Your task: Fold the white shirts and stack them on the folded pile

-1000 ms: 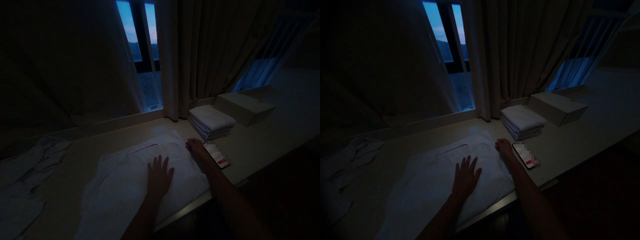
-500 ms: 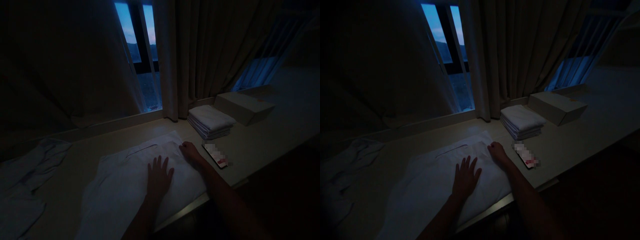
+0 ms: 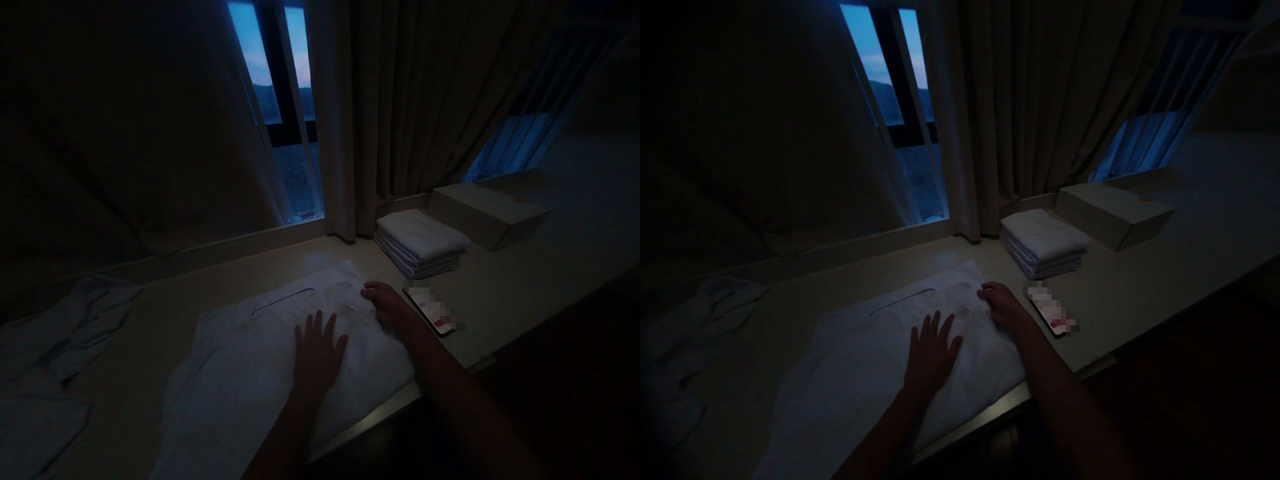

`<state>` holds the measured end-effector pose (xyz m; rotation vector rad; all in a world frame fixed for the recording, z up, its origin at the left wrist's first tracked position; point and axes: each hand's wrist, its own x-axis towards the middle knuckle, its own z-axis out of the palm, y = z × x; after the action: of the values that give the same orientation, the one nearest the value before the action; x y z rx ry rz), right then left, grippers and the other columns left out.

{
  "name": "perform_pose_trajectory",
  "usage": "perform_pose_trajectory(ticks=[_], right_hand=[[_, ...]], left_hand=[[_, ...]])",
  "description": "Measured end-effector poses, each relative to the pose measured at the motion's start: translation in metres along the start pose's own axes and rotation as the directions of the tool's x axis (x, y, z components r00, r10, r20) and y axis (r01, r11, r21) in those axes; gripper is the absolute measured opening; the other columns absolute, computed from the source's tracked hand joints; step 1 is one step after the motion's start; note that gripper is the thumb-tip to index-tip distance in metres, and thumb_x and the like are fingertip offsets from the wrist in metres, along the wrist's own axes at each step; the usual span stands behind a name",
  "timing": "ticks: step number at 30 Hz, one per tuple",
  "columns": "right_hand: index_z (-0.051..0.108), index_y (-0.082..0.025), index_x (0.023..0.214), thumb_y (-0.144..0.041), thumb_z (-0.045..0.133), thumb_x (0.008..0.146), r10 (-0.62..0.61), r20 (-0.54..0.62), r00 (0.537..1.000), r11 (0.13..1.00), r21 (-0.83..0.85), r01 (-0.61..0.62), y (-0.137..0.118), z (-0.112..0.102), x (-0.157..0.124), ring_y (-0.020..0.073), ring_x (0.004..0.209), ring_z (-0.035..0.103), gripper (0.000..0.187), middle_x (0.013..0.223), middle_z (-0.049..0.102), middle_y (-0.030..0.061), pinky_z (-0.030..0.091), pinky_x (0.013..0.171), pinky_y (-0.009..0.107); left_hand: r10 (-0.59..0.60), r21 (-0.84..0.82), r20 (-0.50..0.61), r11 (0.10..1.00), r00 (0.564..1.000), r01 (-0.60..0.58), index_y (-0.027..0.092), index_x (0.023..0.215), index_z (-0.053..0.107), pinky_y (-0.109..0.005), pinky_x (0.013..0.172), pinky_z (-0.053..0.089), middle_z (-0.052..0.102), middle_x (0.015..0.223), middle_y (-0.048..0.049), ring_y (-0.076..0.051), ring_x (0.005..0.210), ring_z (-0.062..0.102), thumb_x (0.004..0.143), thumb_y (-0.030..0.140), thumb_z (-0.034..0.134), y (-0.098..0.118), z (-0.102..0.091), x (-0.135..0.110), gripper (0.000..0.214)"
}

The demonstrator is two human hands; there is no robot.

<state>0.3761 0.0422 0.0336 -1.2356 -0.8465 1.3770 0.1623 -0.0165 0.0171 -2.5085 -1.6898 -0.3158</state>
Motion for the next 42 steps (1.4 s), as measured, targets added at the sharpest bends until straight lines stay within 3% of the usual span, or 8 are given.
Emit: perform_pose_trajectory(ticks=[7, 10, 14, 16, 18, 23, 33, 42], right_hand=[[0.061, -0.016, 0.101, -0.01, 0.063, 0.061, -0.031, -0.167, 0.985, 0.987, -0.16, 0.004, 0.01, -0.002, 0.008, 0.0208, 0.087, 0.065, 0.04, 0.1, 0.067, 0.0101, 0.053, 0.076, 0.035], [0.059, -0.016, 0.113, -0.011, 0.057, 0.07, -0.22, -0.236, 0.947, 0.919, -0.375, 0.12, 0.004, -0.001, 0.002, 0.0226, 0.106, 0.059, 0.043, 0.118, 0.062, 0.0123, 0.046, 0.094, 0.04], [0.05, -0.011, 0.133, -0.019, 0.04, 0.091, -0.598, 0.067, 0.798, 0.42, -0.822, 0.384, -0.002, 0.013, -0.018, 0.0234, 0.136, 0.035, 0.044, 0.141, 0.047, 0.0163, 0.026, 0.113, 0.043], [0.04, -0.01, 0.142, -0.029, 0.039, 0.096, -0.562, 0.255, 0.787, 0.217, -0.873, 0.437, 0.004, 0.024, -0.029, 0.0246, 0.143, 0.02, 0.05, 0.151, 0.034, 0.015, 0.019, 0.116, 0.045], [0.034, -0.009, 0.146, -0.039, 0.042, 0.096, -0.461, 0.332, 0.823, 0.115, -0.897, 0.426, 0.018, 0.032, -0.035, 0.0279, 0.145, 0.013, 0.059, 0.154, 0.026, 0.0157, 0.016, 0.116, 0.048], [0.031, -0.005, 0.147, -0.048, 0.038, 0.097, -0.353, 0.297, 0.887, 0.047, -0.942, 0.334, 0.052, 0.029, -0.035, 0.0307, 0.145, 0.013, 0.066, 0.154, 0.021, 0.0198, 0.015, 0.116, 0.049], [0.026, -0.008, 0.149, -0.051, 0.034, 0.098, -0.406, 0.383, 0.83, -0.107, -0.921, 0.374, 0.04, 0.021, -0.052, 0.0278, 0.146, 0.008, 0.068, 0.156, 0.019, 0.0158, 0.012, 0.117, 0.047], [0.023, -0.019, 0.151, -0.051, 0.033, 0.098, -0.31, 0.411, 0.857, -0.151, -0.911, 0.383, 0.054, -0.01, -0.094, 0.0259, 0.145, 0.012, 0.063, 0.157, 0.021, 0.0085, 0.015, 0.116, 0.05]], left_hand=[[-0.007, 0.0, 0.021, 1.0, 1.0, 0.007, 0.028, 0.146, 0.034, -0.057, 0.114, 0.018, 0.033, 0.154, -0.008, -0.03, 0.143, 0.025, 0.093, 0.052, 0.029, -0.001, 0.0, 0.001, 0.058], [-0.015, -0.003, 0.021, 1.0, 1.0, 0.015, 0.029, 0.146, 0.034, -0.057, 0.114, 0.017, 0.033, 0.154, -0.0076, -0.03, 0.143, 0.024, 0.093, 0.052, 0.029, -0.001, 0.0, 0.001, 0.058], [-0.012, -0.007, 0.02, 1.0, 1.0, 0.012, 0.029, 0.146, 0.034, -0.056, 0.115, 0.017, 0.034, 0.154, -0.0076, -0.03, 0.143, 0.024, 0.093, 0.052, 0.028, -0.001, 0.0, 0.001, 0.058], [-0.001, -0.004, 0.016, 1.0, 1.0, 0.001, 0.029, 0.146, 0.035, -0.057, 0.114, 0.017, 0.034, 0.154, -0.008, -0.03, 0.143, 0.024, 0.094, 0.052, 0.028, -0.001, 0.0, 0.0, 0.057], [0.005, 0.003, 0.006, 1.0, 1.0, -0.005, 0.028, 0.146, 0.035, -0.057, 0.114, 0.018, 0.033, 0.154, -0.0085, -0.03, 0.143, 0.024, 0.094, 0.051, 0.028, -0.001, 0.0, 0.0, 0.057], [0.005, 0.01, -0.003, 1.0, 1.0, -0.005, 0.028, 0.146, 0.035, -0.056, 0.114, 0.019, 0.033, 0.154, -0.0081, -0.029, 0.143, 0.024, 0.095, 0.046, 0.029, 0.0, 0.0, 0.0, 0.055], [-0.018, -0.023, -0.009, 1.0, 1.0, 0.018, 0.029, 0.145, 0.036, -0.055, 0.114, 0.019, 0.034, 0.153, -0.0081, -0.029, 0.143, 0.026, 0.094, 0.049, 0.03, 0.0, 0.002, 0.0, 0.056], [-0.026, -0.046, 0.02, 0.999, 0.999, 0.027, 0.03, 0.147, 0.032, -0.056, 0.115, 0.014, 0.03, 0.155, -0.0067, -0.03, 0.145, 0.02, 0.093, 0.052, 0.03, -0.002, 0.002, 0.0, 0.058]])
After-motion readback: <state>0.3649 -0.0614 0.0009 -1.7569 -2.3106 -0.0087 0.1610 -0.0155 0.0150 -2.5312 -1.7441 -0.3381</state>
